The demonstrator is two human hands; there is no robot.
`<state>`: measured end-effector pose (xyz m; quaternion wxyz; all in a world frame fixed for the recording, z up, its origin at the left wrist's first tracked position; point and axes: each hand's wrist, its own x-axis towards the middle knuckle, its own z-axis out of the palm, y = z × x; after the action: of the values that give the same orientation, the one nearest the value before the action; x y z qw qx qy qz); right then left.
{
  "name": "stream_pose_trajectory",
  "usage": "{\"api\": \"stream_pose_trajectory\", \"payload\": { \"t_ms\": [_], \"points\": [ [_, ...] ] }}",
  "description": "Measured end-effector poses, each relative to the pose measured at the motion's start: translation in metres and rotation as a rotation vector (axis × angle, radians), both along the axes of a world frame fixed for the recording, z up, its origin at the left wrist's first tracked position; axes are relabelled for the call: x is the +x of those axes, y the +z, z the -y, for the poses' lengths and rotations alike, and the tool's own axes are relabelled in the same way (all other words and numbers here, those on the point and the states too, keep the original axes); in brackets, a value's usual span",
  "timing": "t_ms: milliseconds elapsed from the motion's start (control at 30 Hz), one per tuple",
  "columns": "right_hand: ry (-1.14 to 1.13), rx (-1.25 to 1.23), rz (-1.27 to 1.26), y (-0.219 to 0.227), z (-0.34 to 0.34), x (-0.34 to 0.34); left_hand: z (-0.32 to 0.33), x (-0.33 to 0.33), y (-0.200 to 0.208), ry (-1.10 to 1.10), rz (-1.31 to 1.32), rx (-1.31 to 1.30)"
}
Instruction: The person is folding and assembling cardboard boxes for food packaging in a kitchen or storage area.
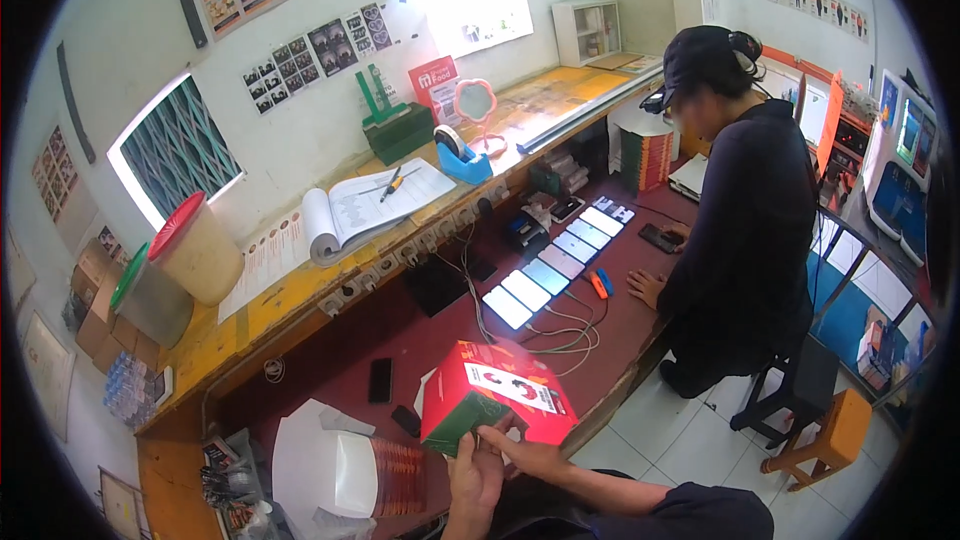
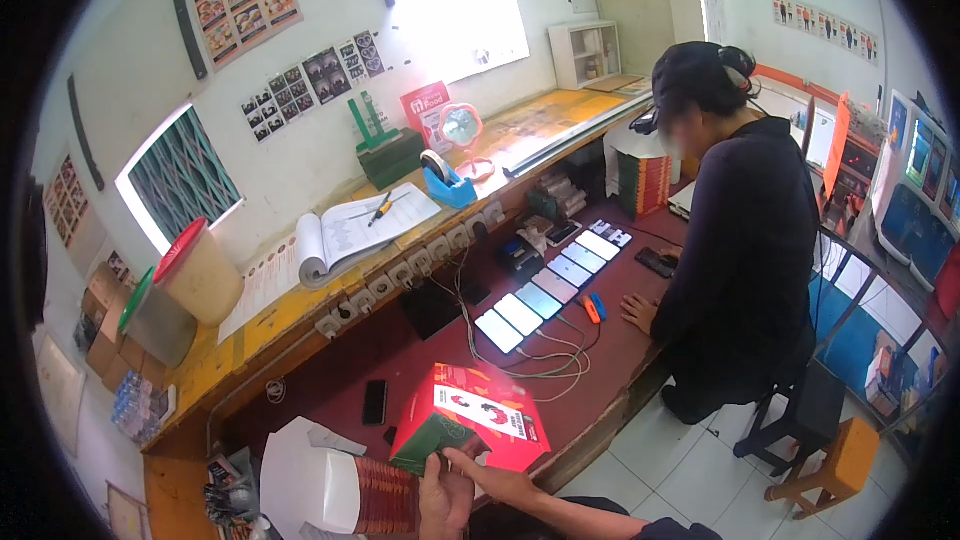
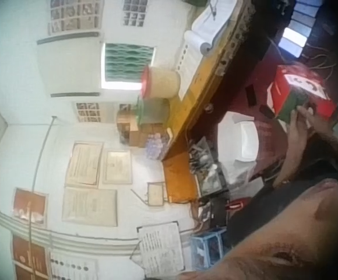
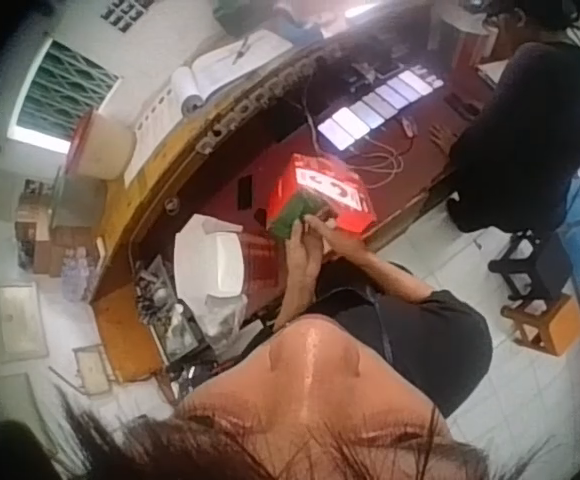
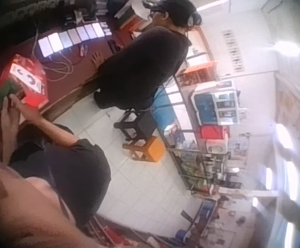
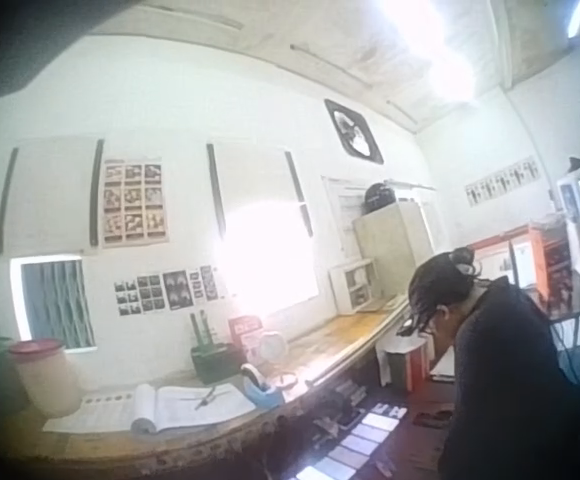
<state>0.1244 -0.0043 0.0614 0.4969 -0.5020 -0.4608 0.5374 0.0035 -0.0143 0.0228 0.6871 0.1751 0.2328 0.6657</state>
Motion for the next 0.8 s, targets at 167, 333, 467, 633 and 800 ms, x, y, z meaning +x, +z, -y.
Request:
{"api": "stream_pose_trajectory", "payload": {
  "t_ms": [167,333,467,633,800],
  "points": [
    [0.121,0.196,-0.011,-0.052,-0.024,0.008,0.004,0.002,0.005,-0.215,-0.152,-0.324],
    [0.185,0.443,0.251,-0.088,-0.023,0.018,0.021,0.004,-0.069,0.394,-1.591,0.236],
    [0.500,0.353,0.692,-0.079,-0.020,0.014,0.015,-0.014,-0.064,-0.011,-0.781,-0.089],
    [-0.493,0.550,0.989,-0.025,-0.021,0.030,0.017,-0.026,-0.045,-0.157,-0.383,-0.448],
    [-0.506,0.213,0.394,-0.066,-0.043,0.068,0.018,-0.044,-0.043,-0.075,-0.284,-0.367]
  ]
}}
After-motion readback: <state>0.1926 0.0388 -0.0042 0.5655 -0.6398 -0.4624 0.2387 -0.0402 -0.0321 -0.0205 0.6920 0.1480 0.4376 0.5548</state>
